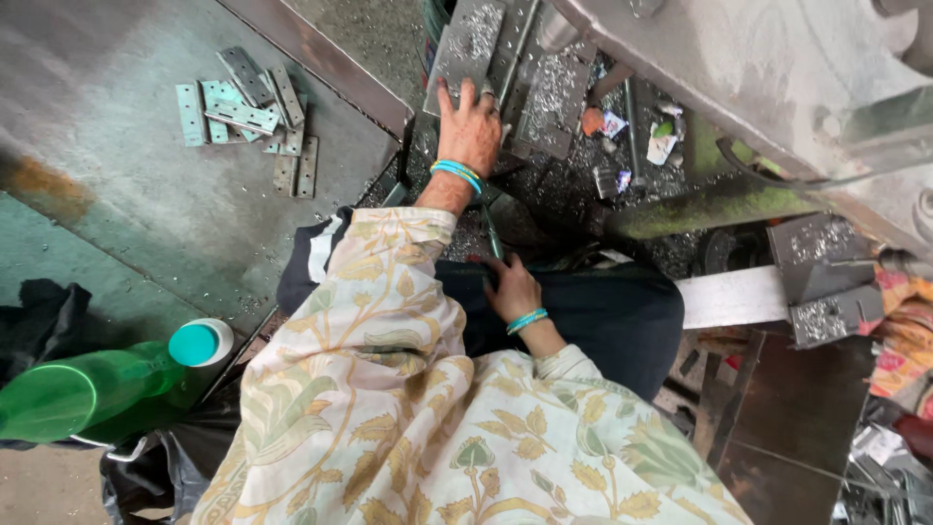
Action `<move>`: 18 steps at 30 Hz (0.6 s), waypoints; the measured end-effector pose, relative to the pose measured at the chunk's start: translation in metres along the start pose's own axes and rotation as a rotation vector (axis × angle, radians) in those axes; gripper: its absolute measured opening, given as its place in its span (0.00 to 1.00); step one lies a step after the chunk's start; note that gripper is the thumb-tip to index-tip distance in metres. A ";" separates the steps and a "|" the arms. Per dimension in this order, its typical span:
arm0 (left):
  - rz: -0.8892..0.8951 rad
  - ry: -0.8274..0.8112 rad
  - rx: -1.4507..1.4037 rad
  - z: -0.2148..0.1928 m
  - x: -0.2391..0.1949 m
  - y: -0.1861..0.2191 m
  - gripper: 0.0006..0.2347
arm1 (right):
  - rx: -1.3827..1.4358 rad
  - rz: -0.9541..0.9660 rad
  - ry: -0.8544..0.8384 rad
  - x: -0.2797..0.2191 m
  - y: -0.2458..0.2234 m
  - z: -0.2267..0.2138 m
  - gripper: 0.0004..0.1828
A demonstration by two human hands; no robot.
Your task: The person positions metal hinge components under a drill press, operating a lever by hand to drill holes into the pieces before setting them aside on a metal surface.
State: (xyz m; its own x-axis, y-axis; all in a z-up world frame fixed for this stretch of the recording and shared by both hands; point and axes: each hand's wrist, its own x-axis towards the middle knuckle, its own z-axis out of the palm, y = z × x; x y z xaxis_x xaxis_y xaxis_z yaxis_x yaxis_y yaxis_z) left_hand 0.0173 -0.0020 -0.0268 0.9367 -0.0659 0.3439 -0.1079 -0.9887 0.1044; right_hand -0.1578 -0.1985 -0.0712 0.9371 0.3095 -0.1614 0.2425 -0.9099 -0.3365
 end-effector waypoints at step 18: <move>-0.046 0.058 -0.060 0.040 0.023 0.004 0.13 | -0.027 0.007 -0.026 0.009 -0.014 -0.042 0.21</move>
State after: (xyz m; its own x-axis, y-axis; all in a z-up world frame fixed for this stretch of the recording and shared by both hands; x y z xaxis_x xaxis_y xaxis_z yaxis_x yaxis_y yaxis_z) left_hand 0.0518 -0.0126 -0.0554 0.9206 -0.0110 0.3904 -0.0866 -0.9804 0.1767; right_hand -0.1417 -0.1944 -0.0285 0.9320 0.3097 -0.1882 0.2429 -0.9192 -0.3099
